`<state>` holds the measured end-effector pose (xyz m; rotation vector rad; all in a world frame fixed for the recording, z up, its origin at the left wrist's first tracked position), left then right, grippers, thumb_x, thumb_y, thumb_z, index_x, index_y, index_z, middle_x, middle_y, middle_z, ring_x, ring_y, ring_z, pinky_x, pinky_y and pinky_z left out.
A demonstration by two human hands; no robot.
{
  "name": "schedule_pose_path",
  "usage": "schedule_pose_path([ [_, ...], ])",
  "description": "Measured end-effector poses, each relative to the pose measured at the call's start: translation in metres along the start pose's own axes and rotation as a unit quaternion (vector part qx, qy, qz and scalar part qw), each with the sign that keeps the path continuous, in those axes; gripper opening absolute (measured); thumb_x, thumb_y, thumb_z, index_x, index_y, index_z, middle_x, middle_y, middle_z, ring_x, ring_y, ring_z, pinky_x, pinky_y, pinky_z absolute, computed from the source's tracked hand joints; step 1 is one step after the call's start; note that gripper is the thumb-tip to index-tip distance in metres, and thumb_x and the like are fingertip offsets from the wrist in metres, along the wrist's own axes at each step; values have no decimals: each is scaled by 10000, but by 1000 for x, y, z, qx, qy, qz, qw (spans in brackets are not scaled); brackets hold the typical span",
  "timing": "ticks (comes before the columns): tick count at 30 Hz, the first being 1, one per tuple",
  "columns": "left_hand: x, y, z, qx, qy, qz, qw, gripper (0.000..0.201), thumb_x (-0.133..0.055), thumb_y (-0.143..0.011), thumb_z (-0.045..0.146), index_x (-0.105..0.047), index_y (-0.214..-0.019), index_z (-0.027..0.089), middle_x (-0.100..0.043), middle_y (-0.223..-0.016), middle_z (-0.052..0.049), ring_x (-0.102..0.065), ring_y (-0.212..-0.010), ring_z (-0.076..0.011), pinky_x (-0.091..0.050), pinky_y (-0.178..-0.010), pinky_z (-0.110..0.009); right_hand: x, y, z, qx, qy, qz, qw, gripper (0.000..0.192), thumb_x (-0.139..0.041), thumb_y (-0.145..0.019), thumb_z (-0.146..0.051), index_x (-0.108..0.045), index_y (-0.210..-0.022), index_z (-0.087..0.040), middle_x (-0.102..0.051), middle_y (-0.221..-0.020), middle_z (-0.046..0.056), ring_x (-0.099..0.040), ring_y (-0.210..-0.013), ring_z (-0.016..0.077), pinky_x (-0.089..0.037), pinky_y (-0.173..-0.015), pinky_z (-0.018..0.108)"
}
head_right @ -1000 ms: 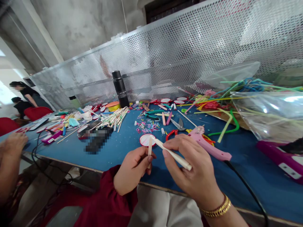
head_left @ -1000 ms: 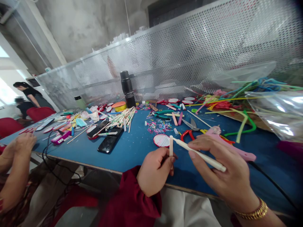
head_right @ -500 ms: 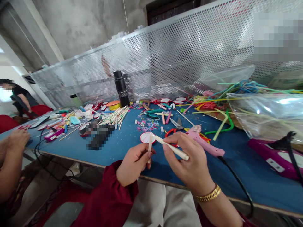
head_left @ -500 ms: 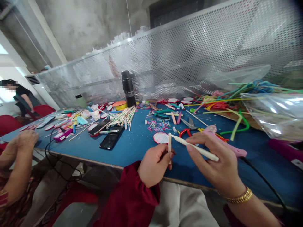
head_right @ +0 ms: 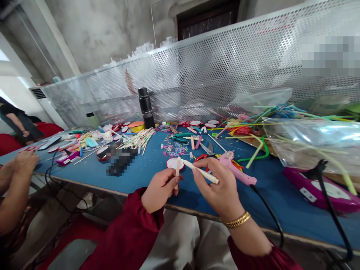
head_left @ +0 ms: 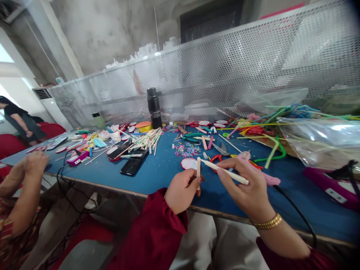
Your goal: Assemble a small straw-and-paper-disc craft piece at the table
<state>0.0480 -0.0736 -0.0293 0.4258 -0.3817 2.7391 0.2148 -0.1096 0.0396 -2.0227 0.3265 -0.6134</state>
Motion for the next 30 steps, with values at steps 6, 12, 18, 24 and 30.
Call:
schedule_pose_path([
  [6,-1,0,-1,-4,8,0,1000,282,-506,-990,401,-651,-1022,162,-603,-645,18,-488,-553,-104,-408,-611,-228,0,0,-1,5,1,4,1000,46,-691,-894,-229,-690,-940,-230,-740,-863,32,-707,-761,208,-559,-704,339],
  [12,0,0,-1,2,-2,-1,1000,277,-516,-982,407,-651,-1010,167,-611,-651,17,-489,-556,-104,-406,-614,-228,0,1,0,4,9,2,1000,34,-688,-897,-255,-687,-927,-239,-744,-857,40,-708,-756,223,-564,-719,371],
  [18,0,1,1,-5,5,-2,1000,284,-512,-988,415,-644,-1015,165,-602,-648,18,-482,-553,-100,-402,-607,-222,0,0,-3,12,-1,4,1000,56,-692,-892,-225,-690,-945,-243,-742,-866,35,-707,-761,218,-551,-715,359],
  [24,0,1,-1,3,7,-2,1000,295,-516,-985,432,-641,-1013,166,-599,-655,13,-483,-558,-105,-394,-588,-222,1,1,-1,8,8,5,1000,51,-689,-900,-223,-683,-948,-239,-741,-869,30,-703,-757,210,-550,-713,353],
  [30,0,1,-1,-3,9,0,1000,281,-521,-983,420,-644,-1011,169,-604,-657,16,-489,-557,-102,-406,-597,-223,1,0,-2,14,-2,2,1000,25,-683,-908,-247,-683,-932,-253,-733,-850,28,-698,-741,219,-546,-694,362],
])
Point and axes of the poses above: each hand's wrist, its own y-axis away from the middle knuckle, its own x-axis out of the back of the hand, z = x × y, the point moved 8 cm from there along -y, towards the middle knuckle
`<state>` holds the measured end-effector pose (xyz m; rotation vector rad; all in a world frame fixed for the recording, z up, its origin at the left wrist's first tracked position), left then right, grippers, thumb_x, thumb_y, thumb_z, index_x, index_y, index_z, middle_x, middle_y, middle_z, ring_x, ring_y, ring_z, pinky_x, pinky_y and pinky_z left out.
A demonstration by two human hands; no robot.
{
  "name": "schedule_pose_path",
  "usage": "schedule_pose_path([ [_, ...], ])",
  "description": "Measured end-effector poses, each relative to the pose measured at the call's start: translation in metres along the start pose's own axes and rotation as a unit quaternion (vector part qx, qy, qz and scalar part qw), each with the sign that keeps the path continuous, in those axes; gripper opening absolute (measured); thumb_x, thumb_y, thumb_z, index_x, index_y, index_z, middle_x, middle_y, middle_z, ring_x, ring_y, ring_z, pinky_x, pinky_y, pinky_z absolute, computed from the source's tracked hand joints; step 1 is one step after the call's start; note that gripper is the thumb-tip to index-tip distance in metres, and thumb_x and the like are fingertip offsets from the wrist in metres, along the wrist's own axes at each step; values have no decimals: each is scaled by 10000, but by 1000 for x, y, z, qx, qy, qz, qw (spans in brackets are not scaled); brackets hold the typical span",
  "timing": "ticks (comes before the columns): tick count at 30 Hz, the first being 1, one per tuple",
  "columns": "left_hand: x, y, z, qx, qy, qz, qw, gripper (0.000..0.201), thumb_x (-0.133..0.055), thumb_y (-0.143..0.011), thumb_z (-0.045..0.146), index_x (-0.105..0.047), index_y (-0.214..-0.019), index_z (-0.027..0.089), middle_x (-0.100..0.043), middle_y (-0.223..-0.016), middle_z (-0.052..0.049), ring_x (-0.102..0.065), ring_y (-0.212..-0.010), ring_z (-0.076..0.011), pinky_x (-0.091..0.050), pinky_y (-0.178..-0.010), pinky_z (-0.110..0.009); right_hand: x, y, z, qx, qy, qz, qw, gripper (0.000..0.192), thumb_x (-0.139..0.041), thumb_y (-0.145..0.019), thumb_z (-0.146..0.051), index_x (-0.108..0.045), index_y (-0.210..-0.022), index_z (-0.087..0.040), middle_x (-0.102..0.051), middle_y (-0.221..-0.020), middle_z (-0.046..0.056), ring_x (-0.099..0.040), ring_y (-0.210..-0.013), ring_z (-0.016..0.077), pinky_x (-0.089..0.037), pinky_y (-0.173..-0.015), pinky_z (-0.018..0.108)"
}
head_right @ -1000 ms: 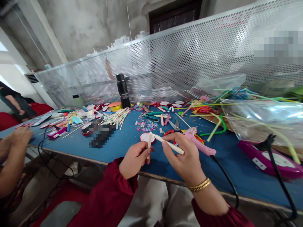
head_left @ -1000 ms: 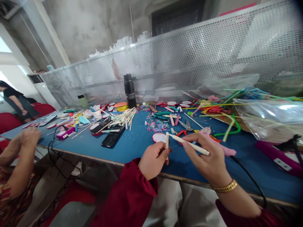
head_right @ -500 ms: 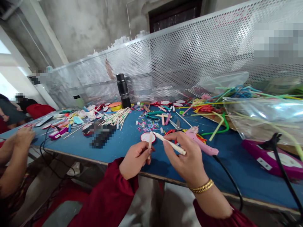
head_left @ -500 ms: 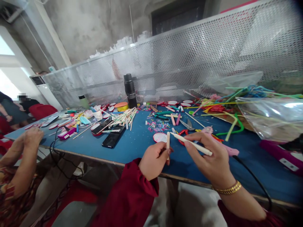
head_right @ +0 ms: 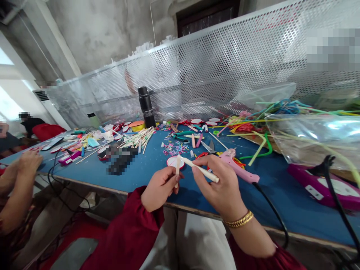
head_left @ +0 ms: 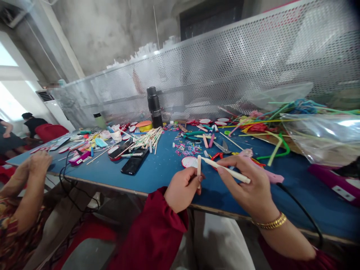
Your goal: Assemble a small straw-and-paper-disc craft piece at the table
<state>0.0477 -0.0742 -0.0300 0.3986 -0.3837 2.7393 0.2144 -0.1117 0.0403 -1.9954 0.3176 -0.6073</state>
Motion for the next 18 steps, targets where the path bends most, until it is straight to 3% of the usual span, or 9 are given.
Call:
schedule_pose_path([
  [18,-1,0,5,-21,3,-5,1000,238,-521,-994,373,-636,-969,166,-610,-644,17,-497,-574,-102,-401,-625,-228,1,4,6,-5,1,-1,1000,96,-693,-903,-205,-680,-989,-245,-717,-887,18,-683,-778,198,-531,-714,336],
])
Point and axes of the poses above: each hand's wrist, its own y-axis away from the middle knuckle, its own x-axis out of the back of the hand, z = x × y, the point moved 8 cm from there along -y, towards the middle knuckle
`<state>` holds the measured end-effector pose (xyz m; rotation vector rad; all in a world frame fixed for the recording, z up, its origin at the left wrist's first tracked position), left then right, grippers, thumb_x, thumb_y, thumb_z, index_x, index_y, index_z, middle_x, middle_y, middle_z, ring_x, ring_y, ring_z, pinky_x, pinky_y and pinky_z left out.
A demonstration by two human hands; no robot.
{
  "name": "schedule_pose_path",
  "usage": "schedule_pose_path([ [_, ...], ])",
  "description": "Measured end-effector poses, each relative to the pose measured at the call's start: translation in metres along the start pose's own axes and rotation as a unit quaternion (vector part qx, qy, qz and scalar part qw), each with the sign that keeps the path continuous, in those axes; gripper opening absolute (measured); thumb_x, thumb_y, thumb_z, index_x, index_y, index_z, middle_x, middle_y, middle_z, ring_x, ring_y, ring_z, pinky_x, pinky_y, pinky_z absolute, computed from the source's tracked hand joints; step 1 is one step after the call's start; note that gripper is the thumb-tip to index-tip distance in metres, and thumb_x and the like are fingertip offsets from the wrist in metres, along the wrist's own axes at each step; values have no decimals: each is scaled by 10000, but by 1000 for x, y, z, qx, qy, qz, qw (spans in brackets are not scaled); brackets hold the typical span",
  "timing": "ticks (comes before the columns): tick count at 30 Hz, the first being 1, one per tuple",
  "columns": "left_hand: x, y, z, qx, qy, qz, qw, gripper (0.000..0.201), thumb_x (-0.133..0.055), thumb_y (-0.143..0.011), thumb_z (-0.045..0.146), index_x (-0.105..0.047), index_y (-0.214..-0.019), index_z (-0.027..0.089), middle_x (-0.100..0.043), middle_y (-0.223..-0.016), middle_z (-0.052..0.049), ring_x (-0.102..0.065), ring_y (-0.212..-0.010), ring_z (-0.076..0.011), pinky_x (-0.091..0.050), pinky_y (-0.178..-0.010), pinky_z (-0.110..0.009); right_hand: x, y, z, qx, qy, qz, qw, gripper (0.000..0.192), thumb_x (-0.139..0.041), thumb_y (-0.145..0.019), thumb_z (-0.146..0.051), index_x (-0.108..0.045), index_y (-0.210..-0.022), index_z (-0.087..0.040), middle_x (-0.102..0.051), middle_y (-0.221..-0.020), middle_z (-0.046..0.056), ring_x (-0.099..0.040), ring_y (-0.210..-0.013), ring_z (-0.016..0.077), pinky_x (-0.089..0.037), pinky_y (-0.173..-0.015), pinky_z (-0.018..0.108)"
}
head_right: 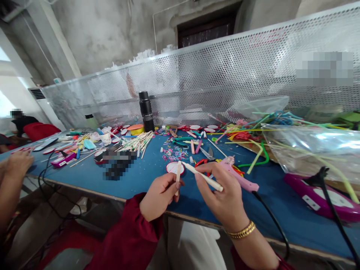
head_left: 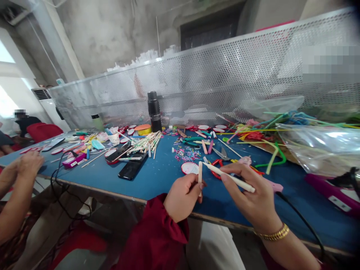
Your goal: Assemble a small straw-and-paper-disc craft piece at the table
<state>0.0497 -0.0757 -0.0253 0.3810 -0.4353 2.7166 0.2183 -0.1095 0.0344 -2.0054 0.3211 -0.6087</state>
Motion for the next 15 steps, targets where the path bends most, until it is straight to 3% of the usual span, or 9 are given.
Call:
schedule_pose_path([
  [15,1,-2,-4,-5,-2,6,1000,262,-508,-991,395,-640,-999,170,-606,-652,18,-487,-555,-96,-405,-605,-223,-5,4,5,-22,-13,-17,1000,69,-685,-917,-250,-679,-985,-259,-718,-920,24,-676,-821,203,-526,-759,350],
])
Point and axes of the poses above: each hand's wrist, its own y-axis away from the middle knuckle, its own x-axis out of the back of the hand, z = x × y, the point moved 8 cm from there along -y, towards the middle knuckle
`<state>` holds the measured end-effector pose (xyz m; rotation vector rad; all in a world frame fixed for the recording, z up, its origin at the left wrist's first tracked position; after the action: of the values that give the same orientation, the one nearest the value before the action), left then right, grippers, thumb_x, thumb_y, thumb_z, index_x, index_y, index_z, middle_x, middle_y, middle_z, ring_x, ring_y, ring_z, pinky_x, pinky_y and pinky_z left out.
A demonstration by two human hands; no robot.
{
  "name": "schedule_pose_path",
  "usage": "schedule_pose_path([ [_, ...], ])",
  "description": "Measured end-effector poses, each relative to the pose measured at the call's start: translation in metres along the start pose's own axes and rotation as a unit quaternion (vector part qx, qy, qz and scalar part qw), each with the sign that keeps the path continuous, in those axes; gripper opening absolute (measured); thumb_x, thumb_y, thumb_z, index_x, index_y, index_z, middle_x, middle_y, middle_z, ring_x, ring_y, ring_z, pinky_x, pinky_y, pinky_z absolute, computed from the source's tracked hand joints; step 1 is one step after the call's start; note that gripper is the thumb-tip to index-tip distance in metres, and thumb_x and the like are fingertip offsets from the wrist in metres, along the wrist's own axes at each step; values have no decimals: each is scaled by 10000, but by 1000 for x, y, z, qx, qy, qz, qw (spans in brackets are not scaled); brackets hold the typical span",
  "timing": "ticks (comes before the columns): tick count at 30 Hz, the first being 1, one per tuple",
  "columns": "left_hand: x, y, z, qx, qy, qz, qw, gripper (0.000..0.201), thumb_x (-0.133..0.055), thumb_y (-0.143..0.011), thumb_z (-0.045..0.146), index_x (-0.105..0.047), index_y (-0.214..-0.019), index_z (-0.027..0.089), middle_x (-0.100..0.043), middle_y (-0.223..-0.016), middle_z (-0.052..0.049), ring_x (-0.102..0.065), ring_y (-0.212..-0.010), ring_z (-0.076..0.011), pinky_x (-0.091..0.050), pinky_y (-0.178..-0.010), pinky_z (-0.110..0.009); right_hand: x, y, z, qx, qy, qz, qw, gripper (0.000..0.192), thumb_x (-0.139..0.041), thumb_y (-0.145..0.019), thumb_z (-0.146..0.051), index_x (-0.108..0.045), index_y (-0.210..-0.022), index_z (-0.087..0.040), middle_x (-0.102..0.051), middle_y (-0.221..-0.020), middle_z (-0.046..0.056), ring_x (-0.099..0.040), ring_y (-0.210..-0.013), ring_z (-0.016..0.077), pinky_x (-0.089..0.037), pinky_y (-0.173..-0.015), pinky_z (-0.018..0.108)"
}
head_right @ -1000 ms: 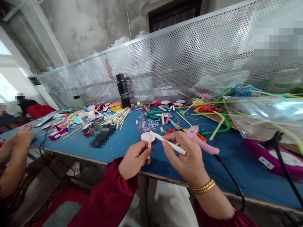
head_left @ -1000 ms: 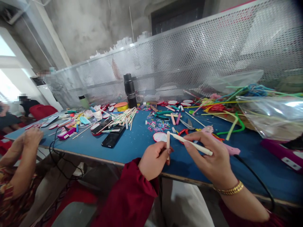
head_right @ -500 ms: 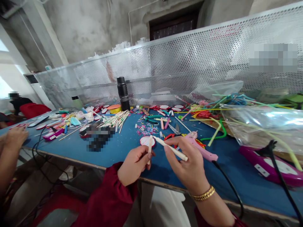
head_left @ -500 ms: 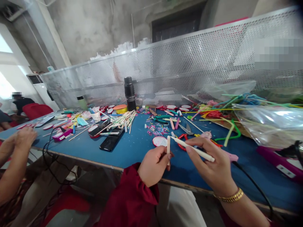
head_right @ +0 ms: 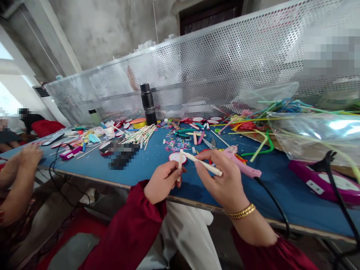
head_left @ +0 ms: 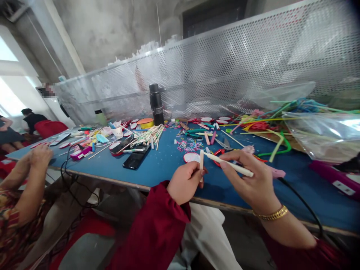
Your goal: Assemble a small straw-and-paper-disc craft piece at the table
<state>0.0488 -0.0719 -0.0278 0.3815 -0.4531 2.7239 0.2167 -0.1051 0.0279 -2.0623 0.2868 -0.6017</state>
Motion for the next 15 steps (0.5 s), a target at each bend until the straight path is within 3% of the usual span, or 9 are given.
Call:
schedule_pose_path([
  [15,1,1,-2,-2,-5,14,1000,270,-515,-985,417,-643,-988,179,-599,-651,26,-474,-542,-93,-401,-604,-221,0,-4,-4,19,13,4,1000,37,-675,-924,-246,-675,-960,-237,-710,-867,13,-662,-763,186,-508,-713,325],
])
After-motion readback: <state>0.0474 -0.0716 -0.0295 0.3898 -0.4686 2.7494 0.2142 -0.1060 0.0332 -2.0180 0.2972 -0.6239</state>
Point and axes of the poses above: each hand's wrist, its own y-axis away from the middle knuckle, its own x-axis out of the back of the hand, z = x × y, the point moved 8 cm from there along -y, towards the middle knuckle
